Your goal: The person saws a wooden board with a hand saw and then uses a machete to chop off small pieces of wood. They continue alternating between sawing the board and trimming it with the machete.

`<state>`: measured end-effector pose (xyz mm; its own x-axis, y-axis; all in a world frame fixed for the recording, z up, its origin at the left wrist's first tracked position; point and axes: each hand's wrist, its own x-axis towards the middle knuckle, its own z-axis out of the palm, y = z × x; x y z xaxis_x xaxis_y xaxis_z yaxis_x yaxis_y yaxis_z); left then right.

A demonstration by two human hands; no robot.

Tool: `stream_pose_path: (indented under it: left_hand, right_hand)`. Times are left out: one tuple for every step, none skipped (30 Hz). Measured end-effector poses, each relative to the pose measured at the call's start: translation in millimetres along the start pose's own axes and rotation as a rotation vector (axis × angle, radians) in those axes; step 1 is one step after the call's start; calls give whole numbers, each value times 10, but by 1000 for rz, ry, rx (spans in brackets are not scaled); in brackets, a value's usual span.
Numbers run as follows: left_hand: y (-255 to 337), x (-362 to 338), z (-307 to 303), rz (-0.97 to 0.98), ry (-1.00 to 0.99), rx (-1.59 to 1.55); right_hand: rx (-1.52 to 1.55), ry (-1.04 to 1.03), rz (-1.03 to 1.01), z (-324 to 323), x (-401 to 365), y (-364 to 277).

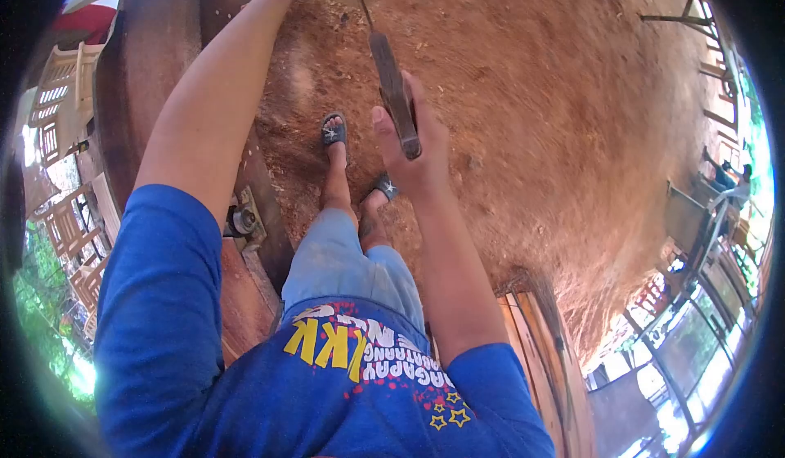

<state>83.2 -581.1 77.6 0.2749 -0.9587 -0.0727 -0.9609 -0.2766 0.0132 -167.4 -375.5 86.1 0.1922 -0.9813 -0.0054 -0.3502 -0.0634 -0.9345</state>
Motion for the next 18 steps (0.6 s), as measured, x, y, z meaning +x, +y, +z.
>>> stream_pose_path:
  left_hand:
    - [-5,-24,-1,-2,-10,12]
    - [6,-92,-39,2,-22,15]
    - [28,-164,-133,12,-29,16]
    - [57,-187,-200,26,-29,17]
    - [74,-173,-191,15,-42,18]
    - [54,-108,-155,-2,-47,18]
    - [19,-38,-91,-22,-56,21]
    - [-14,16,19,-19,-6,24]
    - [-7,65,55,-51,13,7]
    - [0,104,92,-83,31,-10]
    - [-3,108,139,-118,45,-27]
    - [-19,97,214,-109,66,-29]
    - [-37,99,287,-99,96,-33]
    - [-50,151,305,-87,134,-36]
    - [-59,184,194,-64,84,2]
    - [-47,120,67,-39,26,39]
    - [-8,50,52,-8,-50,73]
    - [-26,114,140,-48,50,12]
  right_hand:
    - [-18,-39,67,-83,8,-249]
    - [-13,-46,63,-121,8,-346]
    - [-10,-46,56,-162,1,-427]
    - [-7,-40,45,-202,-6,-462]
    - [-32,-39,80,-266,-128,-468]
    - [-56,-41,105,-347,-344,-461]
    - [-76,-46,133,-424,-592,-450]
    - [-149,-57,152,-545,-892,-431]
    - [-218,-69,174,-697,-1234,-430]
    - [-187,-74,278,-870,-1626,-489]
    - [-155,-84,384,-1011,-1937,-562]
    - [-167,-69,370,-1061,-2072,-619]
    - [-178,-50,350,-1082,-2145,-663]
    - [-188,-25,323,-1077,-2148,-662]
    - [-154,-88,337,-1025,-1991,-471]
    - [-228,-64,222,-826,-1617,-289]
    - [-307,-32,110,-626,-1241,-104]
    - [-232,-6,159,-355,-702,-117]
